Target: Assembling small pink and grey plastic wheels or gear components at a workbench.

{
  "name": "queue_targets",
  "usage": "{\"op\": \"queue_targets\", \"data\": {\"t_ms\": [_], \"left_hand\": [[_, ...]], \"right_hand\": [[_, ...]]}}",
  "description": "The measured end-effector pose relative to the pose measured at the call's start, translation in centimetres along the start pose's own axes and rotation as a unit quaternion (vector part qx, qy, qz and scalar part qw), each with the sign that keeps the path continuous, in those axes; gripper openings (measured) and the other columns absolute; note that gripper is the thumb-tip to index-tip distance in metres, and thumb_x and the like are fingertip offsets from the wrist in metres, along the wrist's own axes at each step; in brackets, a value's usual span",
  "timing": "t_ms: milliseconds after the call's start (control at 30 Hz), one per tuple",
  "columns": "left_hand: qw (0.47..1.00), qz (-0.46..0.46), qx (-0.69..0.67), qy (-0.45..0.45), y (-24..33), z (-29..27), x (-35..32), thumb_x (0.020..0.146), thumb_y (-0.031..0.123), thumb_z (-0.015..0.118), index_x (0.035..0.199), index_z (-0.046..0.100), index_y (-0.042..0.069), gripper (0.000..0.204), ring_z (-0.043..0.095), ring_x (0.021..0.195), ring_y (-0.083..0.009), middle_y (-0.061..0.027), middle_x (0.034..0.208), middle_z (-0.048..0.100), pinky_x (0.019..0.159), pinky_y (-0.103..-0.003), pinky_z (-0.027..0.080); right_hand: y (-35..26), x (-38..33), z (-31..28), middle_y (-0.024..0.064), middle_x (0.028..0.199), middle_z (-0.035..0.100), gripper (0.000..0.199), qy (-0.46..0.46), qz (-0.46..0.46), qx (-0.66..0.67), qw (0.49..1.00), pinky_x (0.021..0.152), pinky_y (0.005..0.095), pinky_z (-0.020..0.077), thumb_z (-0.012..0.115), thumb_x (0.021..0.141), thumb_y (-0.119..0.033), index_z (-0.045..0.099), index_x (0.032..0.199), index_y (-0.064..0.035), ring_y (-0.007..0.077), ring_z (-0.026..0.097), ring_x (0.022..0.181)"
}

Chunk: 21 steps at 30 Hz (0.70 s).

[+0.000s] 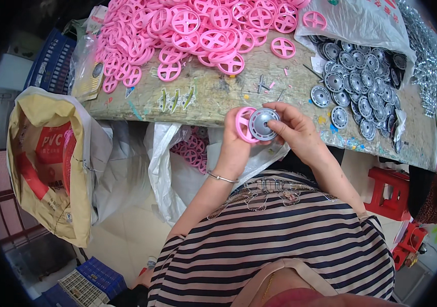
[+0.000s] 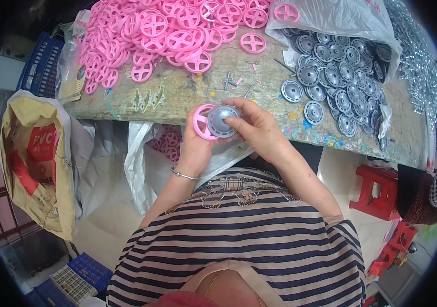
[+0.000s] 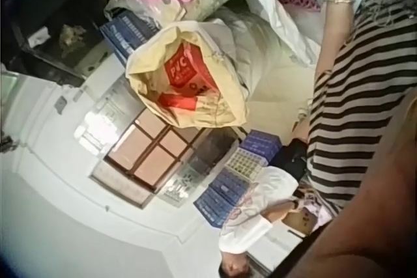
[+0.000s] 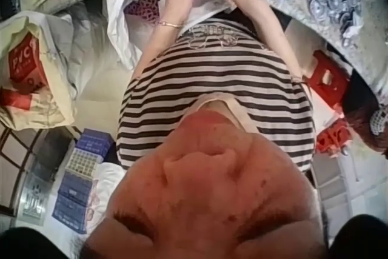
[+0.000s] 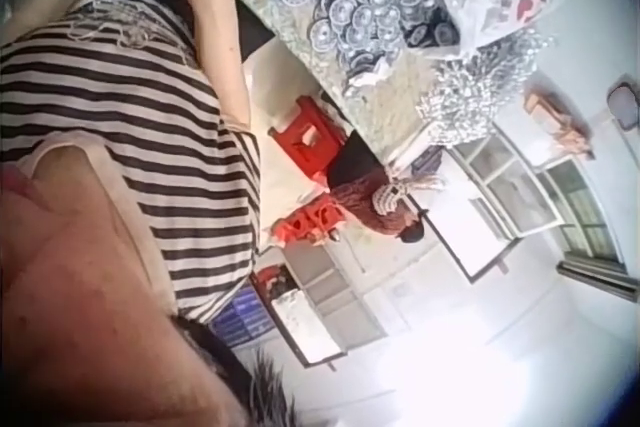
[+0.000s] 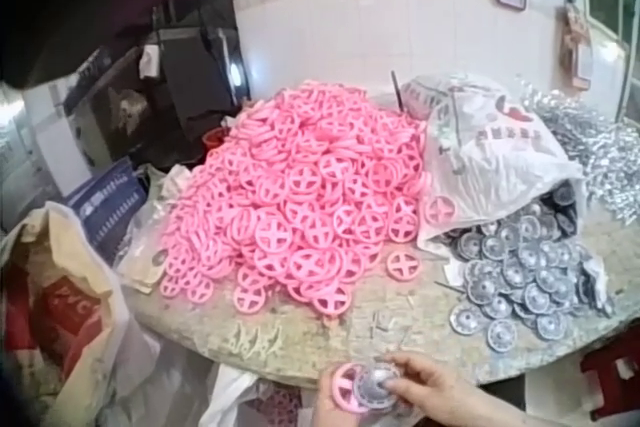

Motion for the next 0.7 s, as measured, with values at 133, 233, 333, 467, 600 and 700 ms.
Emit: {"op": "queue_targets", "data": {"t_ms": [133,233,333,467,600,700], "left_hand": [[0.944,0.139,0.292,-0.067,2.2,1.0,-0.1,0.087,0.0,0.059,0.126,0.047,0.007,0.042,0.059,0.099,-0.0153,-0.0083,0.114,0.059,0.087,-0.03,0.052],[0.983,0.011,0.138,-0.117,0.6,1.5,-0.6,0.087,-0.001,0.057,0.131,0.047,0.004,0.045,0.058,0.104,-0.0152,-0.0087,0.12,0.058,0.094,-0.029,0.047],[0.981,-0.025,-0.048,-0.184,0.7,3.2,-1.6,0.091,0.002,0.054,0.135,0.042,0.002,0.045,0.058,0.108,-0.0171,-0.0083,0.124,0.055,0.094,-0.032,0.049],[0.988,-0.062,-0.05,-0.134,-0.4,2.2,-1.1,0.099,0.01,0.046,0.135,0.04,0.001,0.038,0.056,0.11,-0.0187,-0.009,0.124,0.052,0.088,-0.034,0.056],[0.99,-0.023,-0.019,-0.135,0.4,2.5,-1.2,0.1,0.012,0.043,0.133,0.042,0.001,0.035,0.057,0.107,-0.0186,-0.0096,0.122,0.052,0.084,-0.032,0.057],[0.991,-0.004,0.033,-0.133,0.8,2.6,-1.1,0.1,0.012,0.042,0.13,0.045,0.001,0.032,0.058,0.105,-0.018,-0.0097,0.12,0.052,0.083,-0.032,0.057]], "right_hand": [[0.0,0.0,-0.9,-0.0026,0.095,0.061,0.035,0.014,-0.024,-0.039,0.999,0.061,0.0181,0.043,0.059,0.092,-0.009,0.054,0.126,-0.0067,0.0029,0.054,0.077],[0.0,0.0,-2.3,-0.0027,0.096,0.062,0.036,0.038,-0.039,-0.035,0.998,0.063,0.018,0.0431,0.06,0.092,-0.01,0.054,0.127,-0.0063,0.003,0.054,0.077],[-0.6,-0.1,-2.6,-0.0011,0.099,0.061,0.037,0.047,-0.091,-0.103,0.989,0.066,0.0195,0.0438,0.062,0.09,-0.009,0.055,0.126,-0.0064,0.0048,0.054,0.081],[-2.6,-1.1,-0.5,0.0041,0.106,0.055,0.039,0.027,-0.154,-0.251,0.955,0.078,0.0243,0.0455,0.067,0.082,-0.003,0.062,0.12,-0.0079,0.0121,0.053,0.097],[-2.2,-0.5,-0.9,0.0032,0.102,0.056,0.036,0.028,-0.166,-0.202,0.965,0.079,0.0239,0.0461,0.066,0.083,-0.004,0.062,0.119,-0.0072,0.0122,0.054,0.094],[1.2,0.0,-0.7,-0.0003,0.086,0.058,0.021,0.004,-0.018,-0.097,0.995,0.075,0.0233,0.0469,0.066,0.086,-0.008,0.06,0.105,-0.0014,0.0076,0.056,0.08]]}}
Point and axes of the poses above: each hand's wrist, its own x-axis towards the middle knuckle, its own z-axis out of the palm, y = z × x, the point moved 10 cm from there along x, towards the middle knuckle
